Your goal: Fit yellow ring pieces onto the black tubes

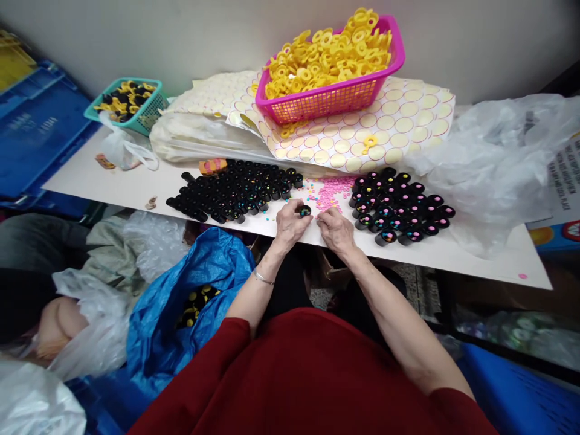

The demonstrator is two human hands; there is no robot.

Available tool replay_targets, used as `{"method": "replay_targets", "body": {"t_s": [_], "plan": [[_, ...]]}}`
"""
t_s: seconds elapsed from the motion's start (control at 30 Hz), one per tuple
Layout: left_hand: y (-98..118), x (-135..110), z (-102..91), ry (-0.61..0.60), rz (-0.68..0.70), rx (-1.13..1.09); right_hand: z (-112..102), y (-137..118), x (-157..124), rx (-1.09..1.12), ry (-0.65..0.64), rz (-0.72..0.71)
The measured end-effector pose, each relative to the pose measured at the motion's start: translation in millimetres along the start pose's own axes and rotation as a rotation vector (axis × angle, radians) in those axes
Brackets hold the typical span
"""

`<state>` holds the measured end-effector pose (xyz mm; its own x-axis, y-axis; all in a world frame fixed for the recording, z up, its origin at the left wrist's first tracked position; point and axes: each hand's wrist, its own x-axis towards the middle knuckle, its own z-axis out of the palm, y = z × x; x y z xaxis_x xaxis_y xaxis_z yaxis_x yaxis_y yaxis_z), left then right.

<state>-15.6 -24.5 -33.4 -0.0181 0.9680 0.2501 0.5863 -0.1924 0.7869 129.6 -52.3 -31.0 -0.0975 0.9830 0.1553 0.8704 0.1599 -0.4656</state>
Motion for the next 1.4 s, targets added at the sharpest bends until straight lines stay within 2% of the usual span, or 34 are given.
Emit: {"method": "replay_targets", "body": {"t_s": [0.13, 0.33, 0.5, 0.77, 0.83, 1.0, 1.07, 1.13, 1.4], "plan": [[-11.9, -15.4, 1.3, -0.037, -0.042, -0.056, 0.3, -5.1, 7.9, -0.088, -0.086, 0.038], [-12.0, -15.5, 8.5, -0.035, -0.14, -0.276, -3.2, -8.0, 17.9, -0.139, -0.14, 0.005], [-10.6, -15.3, 9.3, -0.039, -0.083, -0.289, -4.7, -8.7, 21.3, -0.195, -0.184, -0.064], [-9.6, -16.9, 8.4, -0.127, -0.024, -0.216, -11.3, -1.8, 24.5, -0.191, -0.244, -0.205], [-9.4, -17.4, 8.6, -0.14, -0.026, -0.234, -9.1, 2.1, 24.2, -0.126, -0.205, -0.213], [-10.1, -18.1, 9.4, -0.143, -0.023, -0.229, -6.5, 2.8, 18.3, 0.242, 0.078, -0.184], [-10.5, -18.2, 9.9, -0.141, -0.007, -0.212, -10.2, -1.2, 15.1, 0.311, 0.079, -0.226], [-10.9, -18.2, 10.6, -0.126, 0.015, -0.185, -15.2, -6.0, 12.4, 0.264, 0.017, -0.261], [-10.9, -18.5, 11.0, -0.122, 0.033, -0.139, -27.5, -24.8, 13.0, -0.155, -0.156, -0.308]]}}
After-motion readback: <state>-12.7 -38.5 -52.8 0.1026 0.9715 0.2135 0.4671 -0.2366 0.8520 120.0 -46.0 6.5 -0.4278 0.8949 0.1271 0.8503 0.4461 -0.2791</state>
